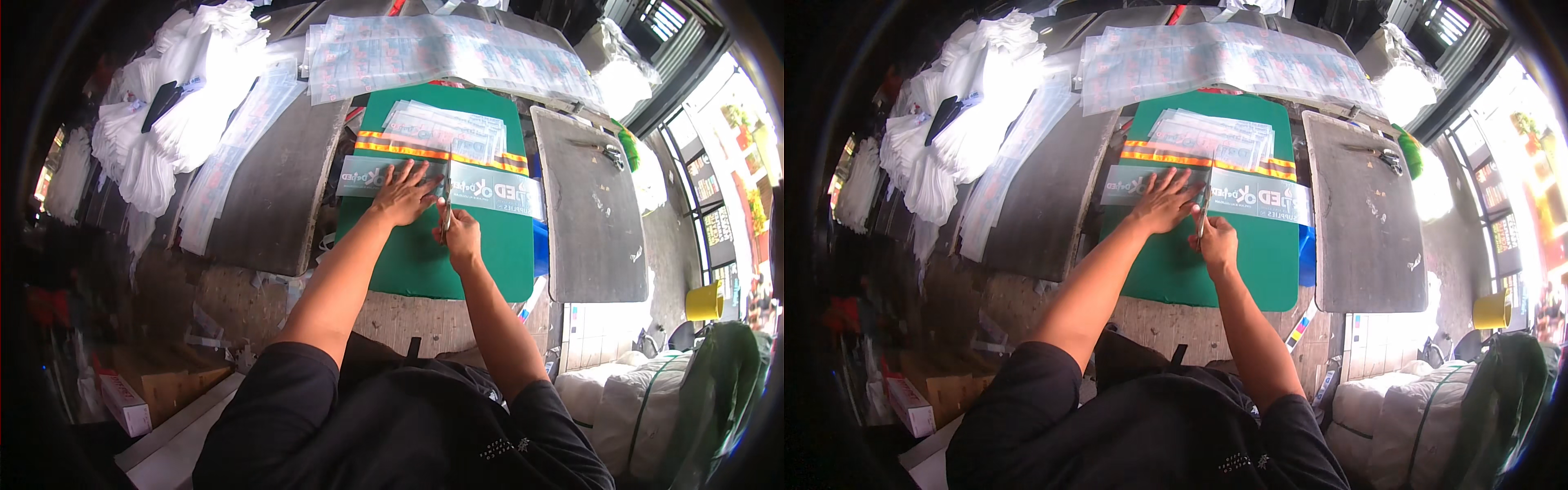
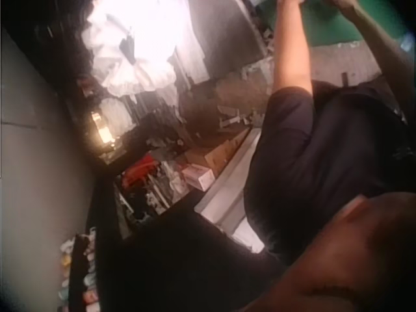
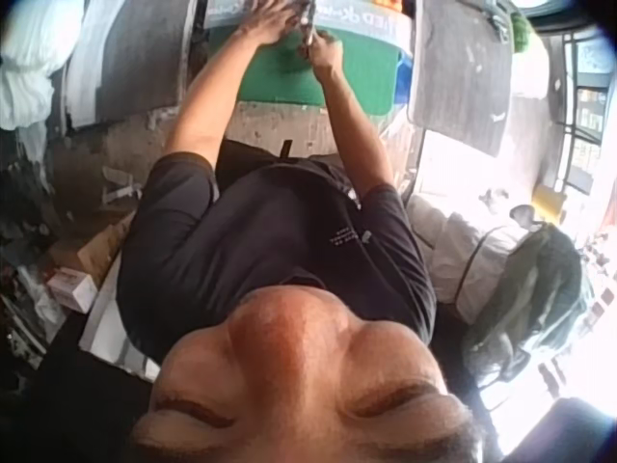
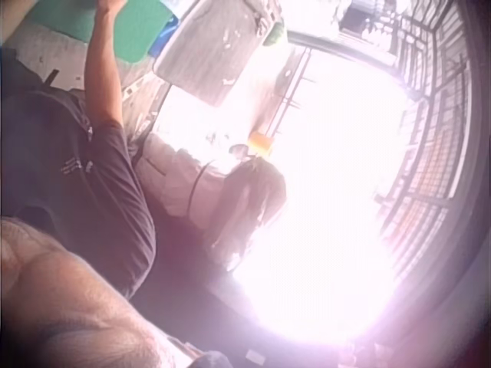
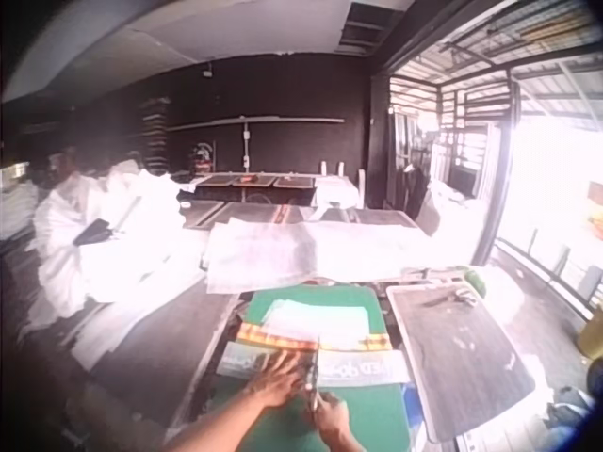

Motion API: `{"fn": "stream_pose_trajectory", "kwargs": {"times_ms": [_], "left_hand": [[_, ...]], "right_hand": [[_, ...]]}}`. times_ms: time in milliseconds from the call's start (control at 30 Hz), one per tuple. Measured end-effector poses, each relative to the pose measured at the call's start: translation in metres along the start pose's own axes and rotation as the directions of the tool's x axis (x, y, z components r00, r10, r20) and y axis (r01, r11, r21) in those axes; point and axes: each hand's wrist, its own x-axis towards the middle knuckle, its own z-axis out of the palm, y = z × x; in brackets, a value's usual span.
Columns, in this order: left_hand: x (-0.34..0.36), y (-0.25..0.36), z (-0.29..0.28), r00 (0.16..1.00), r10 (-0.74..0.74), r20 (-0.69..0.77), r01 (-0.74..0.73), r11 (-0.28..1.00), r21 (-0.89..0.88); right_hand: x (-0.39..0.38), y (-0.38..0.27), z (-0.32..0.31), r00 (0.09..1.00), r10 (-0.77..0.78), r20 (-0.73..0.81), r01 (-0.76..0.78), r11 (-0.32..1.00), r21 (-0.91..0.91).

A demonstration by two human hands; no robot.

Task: The person organizes printed plastic sheets, cuts them into smaller segments using scissors, and stacks the cut pieces on the work surface.

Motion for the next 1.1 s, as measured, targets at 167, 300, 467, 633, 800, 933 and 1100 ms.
{"fn": "stream_pose_trajectory", "kwargs": {"times_ms": [167,300,467,633,800,933,1100], "left_hand": [[-0.001,0.000,0.004,0.999,-0.010,-0.034,0.009,1.000,-0.016],[-0.011,0.002,-0.004,1.000,-0.020,-0.019,0.020,1.000,0.004],[-0.023,-0.021,-0.010,0.997,-0.076,-0.016,0.076,0.997,-0.011],[-0.029,-0.048,-0.003,0.972,-0.167,-0.163,0.150,0.983,-0.110],[0.007,-0.029,-0.028,0.924,-0.354,-0.146,0.265,0.866,-0.425],[0.061,0.052,-0.024,0.925,-0.074,-0.374,-0.042,0.956,-0.292],[0.102,0.154,0.006,0.992,-0.024,-0.123,-0.025,0.923,-0.384]], "right_hand": [[0.001,0.000,-0.010,0.995,-0.090,0.042,0.089,0.996,0.030],[-0.030,0.004,-0.026,0.999,-0.021,0.035,0.022,0.999,-0.040],[-0.092,0.026,-0.047,0.972,-0.225,0.075,0.228,0.804,-0.549],[-0.110,0.034,-0.046,0.970,-0.229,0.084,0.224,0.703,-0.675],[-0.104,0.016,-0.047,0.950,-0.200,0.240,0.312,0.635,-0.706],[-0.084,-0.002,-0.072,0.907,-0.259,0.331,0.414,0.693,-0.591],[-0.029,-0.005,-0.124,0.889,-0.402,-0.220,0.238,0.815,-0.528]]}}
